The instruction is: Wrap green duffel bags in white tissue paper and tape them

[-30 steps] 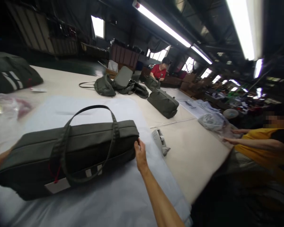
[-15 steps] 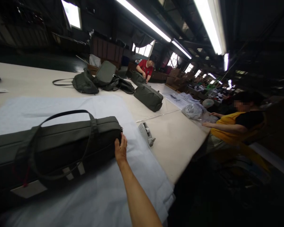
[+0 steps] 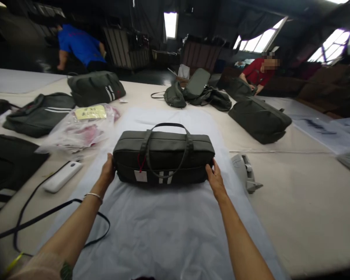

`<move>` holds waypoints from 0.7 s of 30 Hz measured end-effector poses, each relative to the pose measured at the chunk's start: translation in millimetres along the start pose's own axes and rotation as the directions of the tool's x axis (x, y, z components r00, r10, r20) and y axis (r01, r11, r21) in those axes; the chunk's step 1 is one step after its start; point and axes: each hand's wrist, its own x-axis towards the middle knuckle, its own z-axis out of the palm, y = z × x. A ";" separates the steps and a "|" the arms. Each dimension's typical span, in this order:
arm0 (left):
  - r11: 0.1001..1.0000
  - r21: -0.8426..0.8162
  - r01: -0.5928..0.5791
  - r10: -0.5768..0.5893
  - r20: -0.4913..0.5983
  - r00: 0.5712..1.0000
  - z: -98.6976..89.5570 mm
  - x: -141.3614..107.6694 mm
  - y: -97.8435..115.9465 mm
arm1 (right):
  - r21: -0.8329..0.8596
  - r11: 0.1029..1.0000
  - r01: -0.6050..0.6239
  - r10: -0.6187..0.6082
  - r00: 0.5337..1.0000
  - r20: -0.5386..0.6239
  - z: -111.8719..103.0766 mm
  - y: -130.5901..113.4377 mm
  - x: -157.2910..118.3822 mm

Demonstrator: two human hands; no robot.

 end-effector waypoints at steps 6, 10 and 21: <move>0.998 -0.064 -0.010 0.013 0.041 0.999 -5.2 -13.7 -14.9 | 0.071 0.997 -0.034 0.032 0.999 0.033 0.3 -3.3 -8.8; 0.994 -0.094 -0.049 0.057 0.083 0.995 -9.2 -19.7 -16.3 | 0.051 0.998 -0.029 0.027 0.998 0.058 -4.7 9.0 0.6; 0.995 -0.021 -0.098 0.100 0.162 0.982 -11.6 -9.6 -8.6 | 0.071 0.995 -0.067 0.064 0.997 0.042 1.9 0.1 -1.6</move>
